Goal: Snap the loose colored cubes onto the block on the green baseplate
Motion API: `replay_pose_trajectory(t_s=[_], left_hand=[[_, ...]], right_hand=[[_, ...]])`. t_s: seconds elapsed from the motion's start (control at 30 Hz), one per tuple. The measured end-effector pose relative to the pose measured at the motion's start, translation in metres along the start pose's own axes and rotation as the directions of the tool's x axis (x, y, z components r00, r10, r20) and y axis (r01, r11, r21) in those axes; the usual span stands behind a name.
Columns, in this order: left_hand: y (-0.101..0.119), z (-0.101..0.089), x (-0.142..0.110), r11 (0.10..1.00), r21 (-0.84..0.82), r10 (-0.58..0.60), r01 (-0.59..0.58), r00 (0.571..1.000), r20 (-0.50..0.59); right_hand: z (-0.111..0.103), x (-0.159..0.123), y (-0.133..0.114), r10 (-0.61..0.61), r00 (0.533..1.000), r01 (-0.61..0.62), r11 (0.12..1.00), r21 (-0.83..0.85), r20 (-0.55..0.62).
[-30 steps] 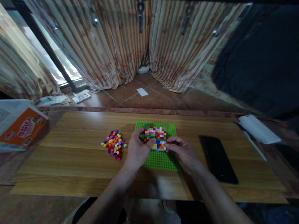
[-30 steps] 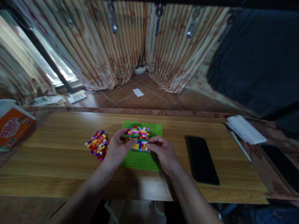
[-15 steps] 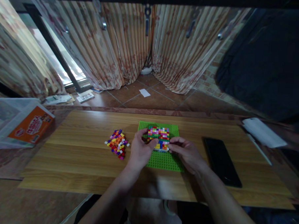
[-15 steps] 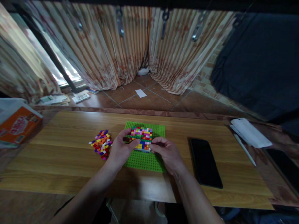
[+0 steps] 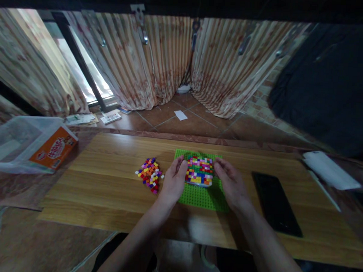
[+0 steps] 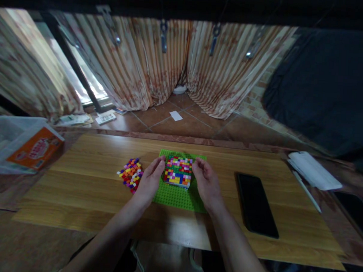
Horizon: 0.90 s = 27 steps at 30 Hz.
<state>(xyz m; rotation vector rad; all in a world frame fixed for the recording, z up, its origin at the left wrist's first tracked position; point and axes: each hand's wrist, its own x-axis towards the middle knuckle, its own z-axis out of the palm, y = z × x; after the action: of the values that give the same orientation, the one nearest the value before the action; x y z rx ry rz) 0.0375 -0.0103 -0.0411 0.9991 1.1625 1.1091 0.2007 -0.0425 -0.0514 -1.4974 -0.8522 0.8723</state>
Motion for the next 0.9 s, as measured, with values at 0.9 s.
replay_pose_trajectory(t_s=[0.9], left_hand=[[-0.003,0.0,-0.015,0.997,-0.068,0.033,-0.036,0.998,-0.049]], right_hand=[[0.042,0.011,-0.035,-0.482,0.834,0.486,0.409,-0.772,0.269]])
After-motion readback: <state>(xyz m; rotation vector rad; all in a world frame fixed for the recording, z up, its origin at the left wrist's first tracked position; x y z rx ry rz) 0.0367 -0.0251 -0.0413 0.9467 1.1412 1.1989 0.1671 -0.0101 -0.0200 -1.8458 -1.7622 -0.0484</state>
